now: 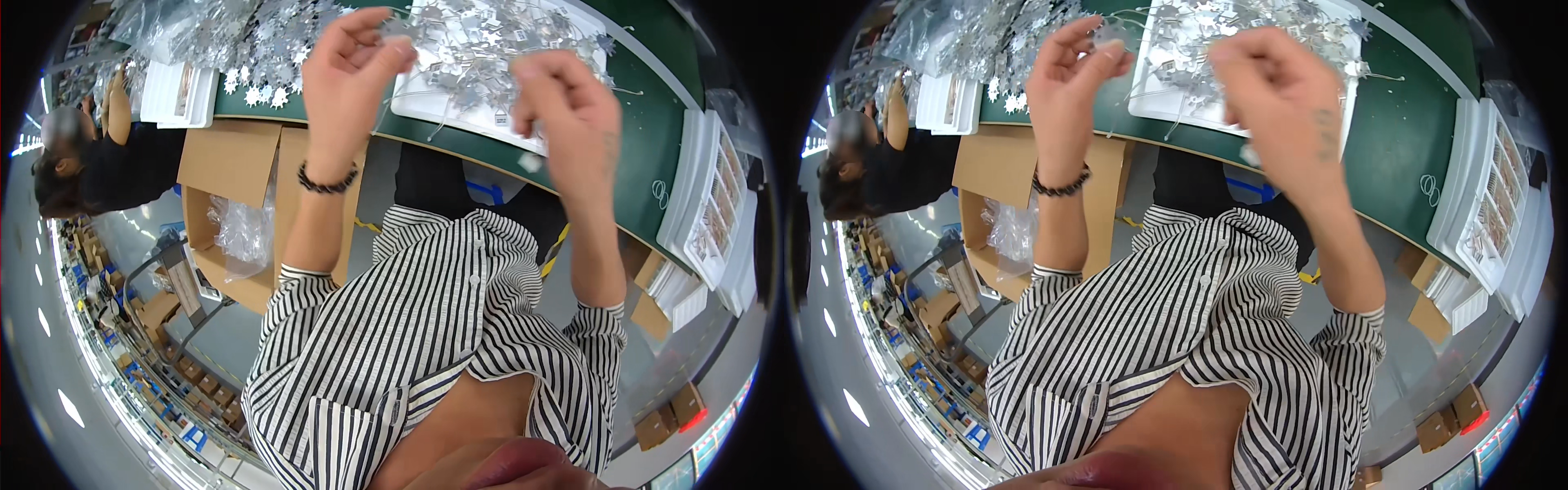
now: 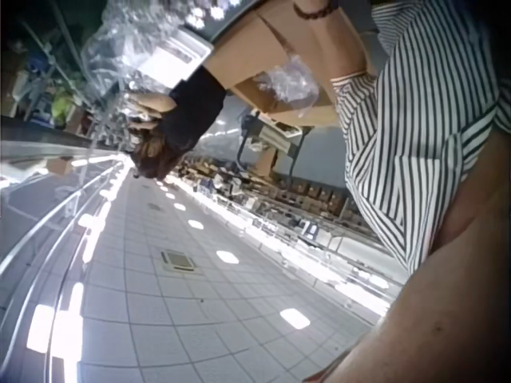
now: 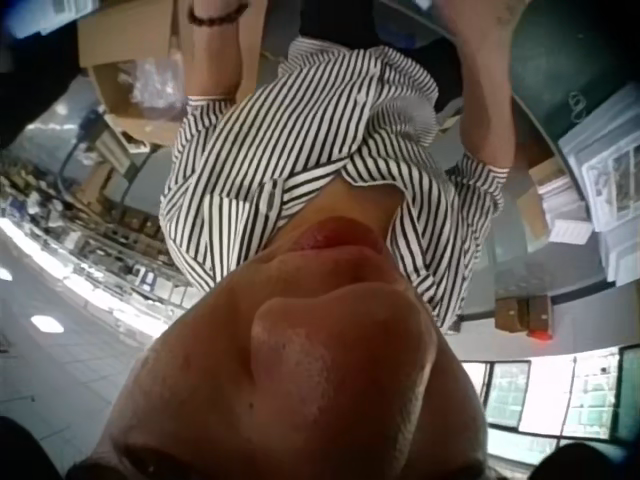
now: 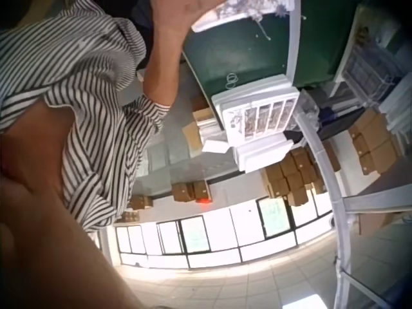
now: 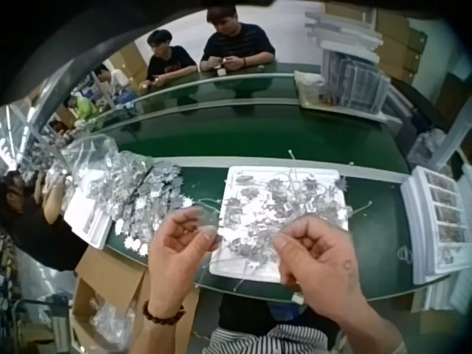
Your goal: Inspecting and sorting small star-shaped metal components into plastic trays at an assembly station.
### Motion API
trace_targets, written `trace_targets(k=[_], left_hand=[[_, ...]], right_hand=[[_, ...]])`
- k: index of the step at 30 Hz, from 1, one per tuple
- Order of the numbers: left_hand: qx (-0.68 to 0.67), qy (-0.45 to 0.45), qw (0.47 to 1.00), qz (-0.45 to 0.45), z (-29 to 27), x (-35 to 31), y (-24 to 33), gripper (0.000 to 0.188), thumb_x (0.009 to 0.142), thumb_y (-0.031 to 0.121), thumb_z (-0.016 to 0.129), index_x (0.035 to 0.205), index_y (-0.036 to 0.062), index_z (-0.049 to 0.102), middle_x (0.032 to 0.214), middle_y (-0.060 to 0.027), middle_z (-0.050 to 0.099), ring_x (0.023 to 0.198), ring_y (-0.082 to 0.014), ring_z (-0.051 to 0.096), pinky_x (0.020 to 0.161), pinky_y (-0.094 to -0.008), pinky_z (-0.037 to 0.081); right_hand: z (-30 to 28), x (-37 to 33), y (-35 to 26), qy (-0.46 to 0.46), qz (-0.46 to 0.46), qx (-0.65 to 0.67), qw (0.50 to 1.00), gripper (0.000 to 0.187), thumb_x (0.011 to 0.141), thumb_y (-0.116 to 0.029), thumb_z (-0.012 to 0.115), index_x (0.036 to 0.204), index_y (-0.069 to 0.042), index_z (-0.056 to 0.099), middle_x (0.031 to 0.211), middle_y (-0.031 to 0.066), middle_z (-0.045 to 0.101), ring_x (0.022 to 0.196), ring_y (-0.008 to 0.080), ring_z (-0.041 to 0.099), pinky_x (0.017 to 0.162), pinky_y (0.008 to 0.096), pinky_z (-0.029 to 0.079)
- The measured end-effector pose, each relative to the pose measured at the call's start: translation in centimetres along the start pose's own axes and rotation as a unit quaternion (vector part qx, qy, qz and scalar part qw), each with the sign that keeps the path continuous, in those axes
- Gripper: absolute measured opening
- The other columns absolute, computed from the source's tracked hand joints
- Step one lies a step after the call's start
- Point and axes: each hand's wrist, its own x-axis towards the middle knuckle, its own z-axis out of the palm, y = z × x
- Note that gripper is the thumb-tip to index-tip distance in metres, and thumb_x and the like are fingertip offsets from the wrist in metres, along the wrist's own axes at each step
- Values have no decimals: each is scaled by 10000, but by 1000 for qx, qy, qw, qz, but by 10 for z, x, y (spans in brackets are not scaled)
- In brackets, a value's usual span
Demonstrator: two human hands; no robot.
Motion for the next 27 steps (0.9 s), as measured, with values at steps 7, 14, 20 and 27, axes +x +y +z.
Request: trace_targets(k=[7, 14, 20, 27], left_hand=[[-90, -12, 996, 19, 44, -30, 17, 355, 884, -82, 697, 1223, -31, 605, 1032, -136, 676, 896, -171, 694, 792, -240, 583], [-112, -5, 993, 46, 54, -35, 14, 322, 905, -65, 690, 1214, -28, 606, 1055, -122, 664, 899, -154, 686, 805, -237, 579], [-81, -10, 994, 68, 52, -36, 13, 310, 897, -62, 694, 1196, -21, 621, 1066, -106, 661, 891, -142, 665, 799, -234, 573], [-4, -39, 995, 97, 42, -32, 7, 290, 884, -56, 701, 1166, -10, 647, 1063, -87, 662, 886, -133, 638, 776, -232, 557]], right_hand=[[22, 2, -3, -37, 17, 69, 997, 118, 961, -120, 645, 951, -11, 690, 599, 3, 543, 507, 88, 478, 491, 203, 374], [15, -1, 0, -69, 59, 138, 986, 121, 964, -123, 636, 938, -15, 685, 606, 3, 517, 505, 87, 465, 490, 197, 361], [16, -2, -2, -74, 68, 124, 987, 118, 962, -121, 630, 927, -21, 683, 608, -10, 509, 501, 71, 442, 485, 196, 340], [15, 0, -2, -29, -6, 12, 999, 82, 930, -84, 643, 877, -25, 667, 599, -31, 501, 504, 57, 400, 481, 203, 312]])
